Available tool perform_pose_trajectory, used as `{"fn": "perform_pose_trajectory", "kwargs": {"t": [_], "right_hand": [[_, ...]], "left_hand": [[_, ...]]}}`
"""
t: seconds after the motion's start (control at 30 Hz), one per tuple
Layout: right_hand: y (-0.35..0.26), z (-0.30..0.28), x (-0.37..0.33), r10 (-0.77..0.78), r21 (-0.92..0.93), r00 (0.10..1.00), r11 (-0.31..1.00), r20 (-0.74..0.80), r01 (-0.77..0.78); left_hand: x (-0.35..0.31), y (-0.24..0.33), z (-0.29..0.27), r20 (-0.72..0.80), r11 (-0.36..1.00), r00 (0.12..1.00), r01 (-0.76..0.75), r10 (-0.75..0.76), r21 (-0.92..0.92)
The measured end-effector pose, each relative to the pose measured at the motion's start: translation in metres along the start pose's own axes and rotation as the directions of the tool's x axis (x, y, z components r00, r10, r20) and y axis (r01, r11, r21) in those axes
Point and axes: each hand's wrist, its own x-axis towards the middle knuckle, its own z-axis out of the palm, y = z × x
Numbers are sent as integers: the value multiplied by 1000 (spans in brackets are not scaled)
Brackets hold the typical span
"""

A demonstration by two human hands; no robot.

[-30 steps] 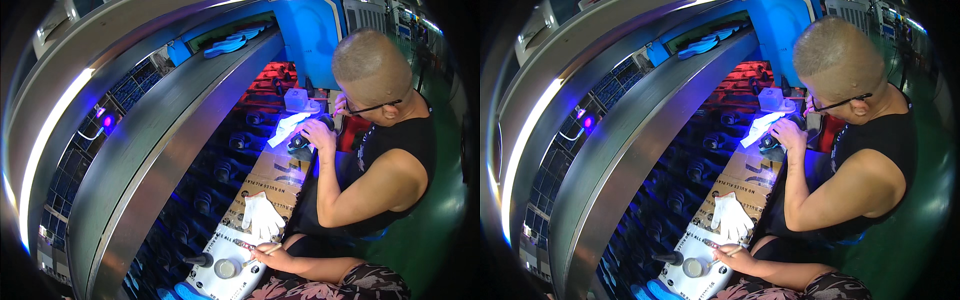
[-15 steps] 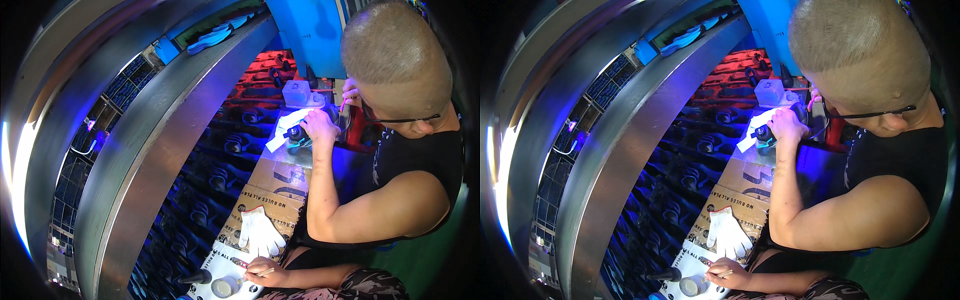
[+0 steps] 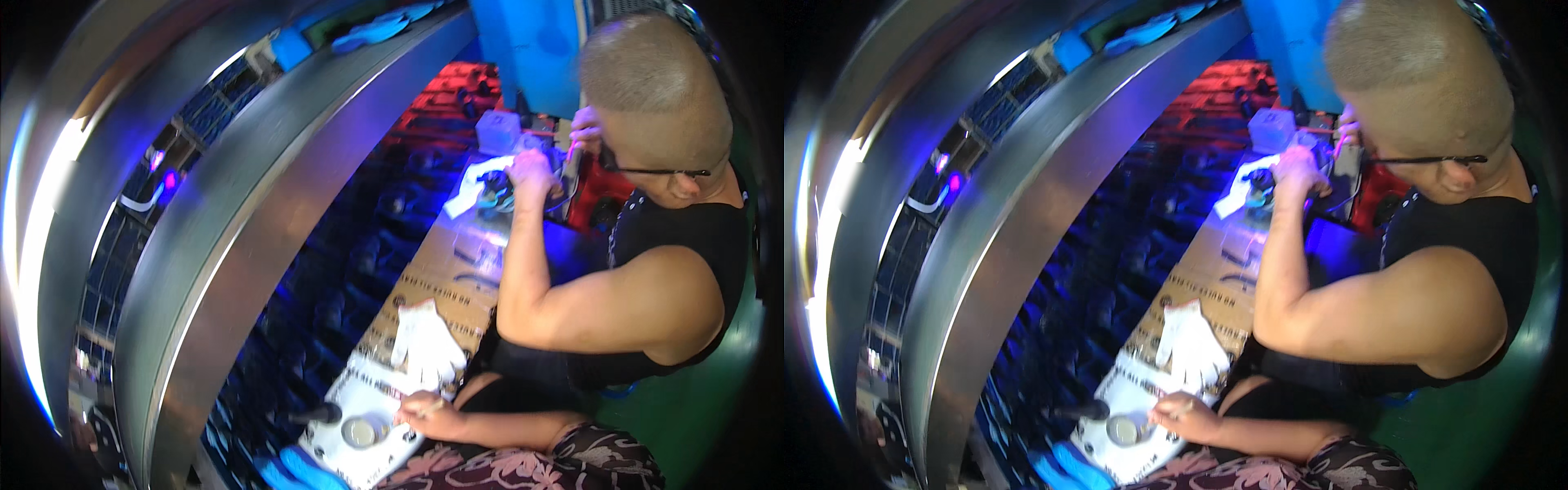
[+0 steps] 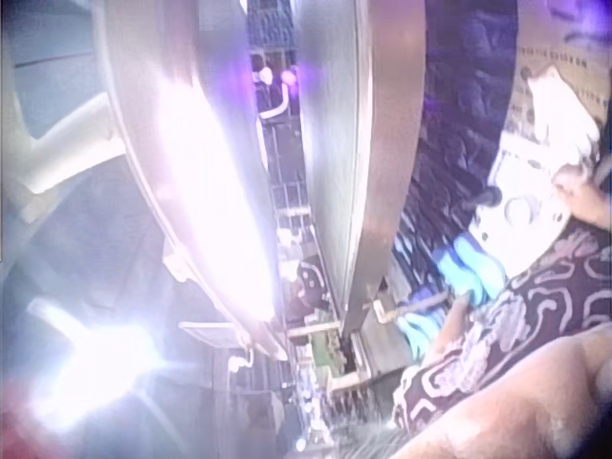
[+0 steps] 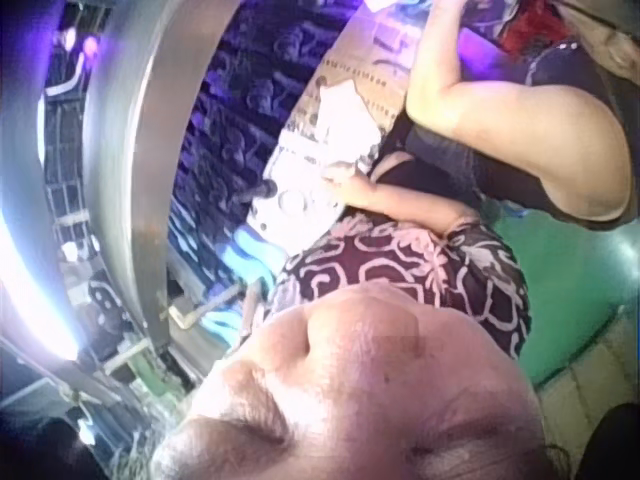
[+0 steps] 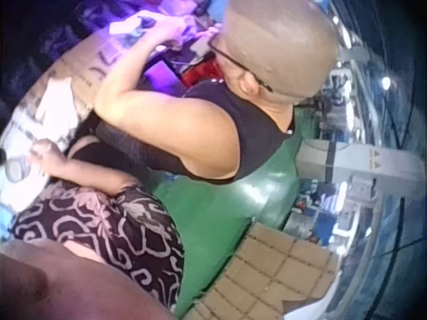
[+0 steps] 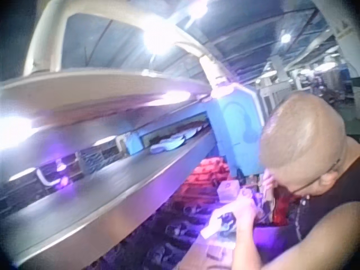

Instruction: The person applies glue to shoe soles by dipping a brush into an adhesive container, spreading it onto each sole, and placing the soles onto an overhead shelf.

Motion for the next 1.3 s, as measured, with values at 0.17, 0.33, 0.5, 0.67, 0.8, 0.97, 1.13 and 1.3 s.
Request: {"fn": "perform_pose_trajectory", "kwargs": {"t": [0.17, 0.33, 0.5, 0.67, 0.8, 0.97, 1.13, 1.3], "right_hand": [[1, 16, -15, 413, 287, 906, 883, -97, -372], [-18, 27, -6, 374, 141, 913, 925, -161, -354], [-23, 70, 7, 210, 49, 973, 977, -99, -206], [-19, 95, 34, -50, -413, 999, 910, -17, 39], [-3, 103, 40, -88, -613, 995, 783, 52, 101], [-27, 105, 46, -83, -584, 997, 809, 1, 68], [-32, 105, 40, -107, -511, 988, 859, -110, 36], [-34, 104, 35, 64, -475, 993, 874, -101, -105]], "left_hand": [[45, -65, -58, 88, 991, 994, 78, -68, -112], [11, -26, -60, 398, 813, 914, 175, 75, -556], [-24, -35, -66, 562, 722, 804, 272, 192, -636], [-48, -59, -67, 689, 781, 704, 329, 173, -531], [-44, -59, -53, 699, 793, 689, 311, 191, -523], [-38, -35, -42, 692, 667, 681, 403, 239, -627], [-49, -16, -41, 671, 718, 689, 319, 273, -619], [-77, -1, -22, 321, 748, 777, -272, 542, -606]]}}
